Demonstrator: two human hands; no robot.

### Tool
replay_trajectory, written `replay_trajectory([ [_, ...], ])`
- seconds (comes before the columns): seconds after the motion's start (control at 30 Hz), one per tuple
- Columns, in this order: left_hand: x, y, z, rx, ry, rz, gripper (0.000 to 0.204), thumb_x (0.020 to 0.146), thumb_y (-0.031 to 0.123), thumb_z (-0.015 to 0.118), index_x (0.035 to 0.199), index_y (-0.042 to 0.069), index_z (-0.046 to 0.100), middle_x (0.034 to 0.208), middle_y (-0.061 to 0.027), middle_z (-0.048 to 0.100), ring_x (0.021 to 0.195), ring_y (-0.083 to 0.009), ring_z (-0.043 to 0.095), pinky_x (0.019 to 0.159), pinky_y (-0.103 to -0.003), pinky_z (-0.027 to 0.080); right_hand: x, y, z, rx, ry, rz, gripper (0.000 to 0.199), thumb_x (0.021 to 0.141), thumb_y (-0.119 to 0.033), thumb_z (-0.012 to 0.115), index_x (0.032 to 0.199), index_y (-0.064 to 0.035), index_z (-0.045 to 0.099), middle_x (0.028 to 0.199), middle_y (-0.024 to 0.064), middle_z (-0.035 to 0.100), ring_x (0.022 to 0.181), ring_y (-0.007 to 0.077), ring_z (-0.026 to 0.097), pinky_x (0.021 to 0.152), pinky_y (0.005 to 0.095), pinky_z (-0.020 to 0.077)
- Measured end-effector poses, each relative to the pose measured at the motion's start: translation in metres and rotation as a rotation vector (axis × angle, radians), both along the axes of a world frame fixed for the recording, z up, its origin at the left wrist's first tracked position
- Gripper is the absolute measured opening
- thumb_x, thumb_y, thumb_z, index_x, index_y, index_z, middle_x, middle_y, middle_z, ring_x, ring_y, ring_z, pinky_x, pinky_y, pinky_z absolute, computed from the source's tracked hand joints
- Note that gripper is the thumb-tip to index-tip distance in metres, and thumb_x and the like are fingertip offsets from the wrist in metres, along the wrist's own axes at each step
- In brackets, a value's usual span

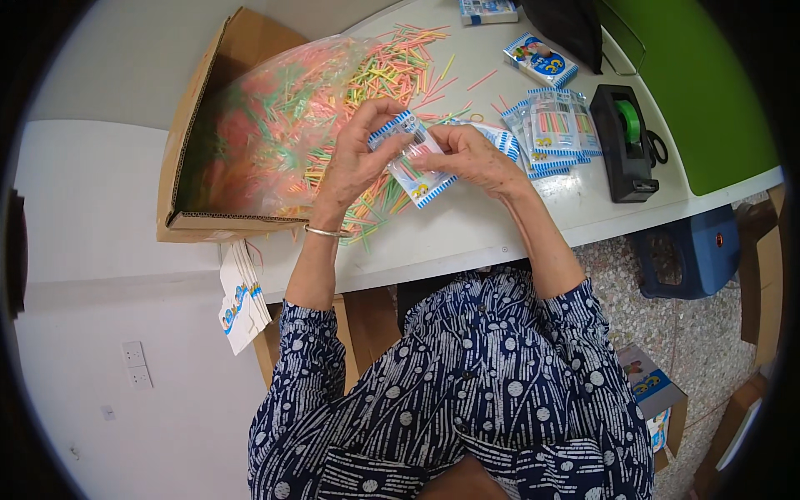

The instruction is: Packaging colorful plastic sticks into small blue packets at a workspace.

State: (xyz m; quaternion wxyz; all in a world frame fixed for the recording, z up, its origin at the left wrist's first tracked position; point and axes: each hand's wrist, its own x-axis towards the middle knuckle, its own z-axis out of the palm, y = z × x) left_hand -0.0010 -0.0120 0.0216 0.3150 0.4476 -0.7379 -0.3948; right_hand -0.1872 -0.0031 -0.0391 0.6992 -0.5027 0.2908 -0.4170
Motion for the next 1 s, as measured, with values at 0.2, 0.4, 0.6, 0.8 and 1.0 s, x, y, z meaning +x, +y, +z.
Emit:
replay_trajectory([
  [0.2,-0.006,-0.006,-0.010,-0.041,0.006,-0.106,0.040,0.084,0.006,0.065,0.120,0.002,0.048,0.108,-0.0097,0.060,0.100,-0.0164,0.059,0.085,-0.030,0.048,-0.009,0.002,-0.007,0.074,0.088,0.088,0.025,0.082,-0.023,0.071,0.092,-0.0007,0.068,0.078,-0.0003,0.065,0.069,0.0034,0.055,0.061,0.0199,0.0419],
  [0.4,-0.019,-0.007,-0.015,-0.045,0.165,-0.134,0.043,0.080,0.010,0.070,0.117,0.004,0.051,0.110,-0.0093,0.058,0.093,-0.0198,0.062,0.079,-0.033,0.051,-0.036,0.007,-0.012,-0.034,0.136,-0.028,0.021,0.084,-0.020,0.070,0.094,-0.0017,0.069,0.077,-0.0010,0.065,0.069,0.0037,0.058,0.064,0.0193,0.0455],
  [0.6,-0.023,-0.028,-0.041,-0.028,-0.083,-0.032,0.039,0.078,0.019,0.074,0.110,0.002,0.059,0.108,-0.0084,0.058,0.098,-0.0181,0.058,0.085,-0.032,0.048,-0.128,0.006,-0.001,-0.237,0.598,-0.526,0.026,0.087,-0.026,0.066,0.089,0.0000,0.066,0.068,-0.0011,0.059,0.063,0.0037,0.051,0.056,0.0209,0.0385],
  [0.8,-0.041,-0.038,-0.080,-0.400,-0.449,-0.143,0.046,0.067,0.024,0.077,0.108,0.008,0.062,0.105,-0.0105,0.056,0.106,-0.0298,0.045,0.092,-0.042,0.035,-0.118,0.011,-0.011,-0.575,1.383,-0.814,0.041,0.079,-0.018,0.068,0.114,0.0001,0.055,0.105,0.0170,0.061,0.092,0.0347,0.056,0.080,0.0414,0.0461],
  [1.0,-0.037,-0.042,-0.089,-0.402,-0.438,-0.098,0.029,0.069,0.023,0.075,0.096,0.012,0.069,0.104,-0.0064,0.055,0.104,-0.0264,0.045,0.089,-0.042,0.032,-0.067,0.006,0.001,-0.812,1.286,-0.798,0.039,0.077,-0.014,0.069,0.112,0.0005,0.057,0.108,0.0158,0.059,0.101,0.0342,0.052,0.085,0.0425,0.0438],
])
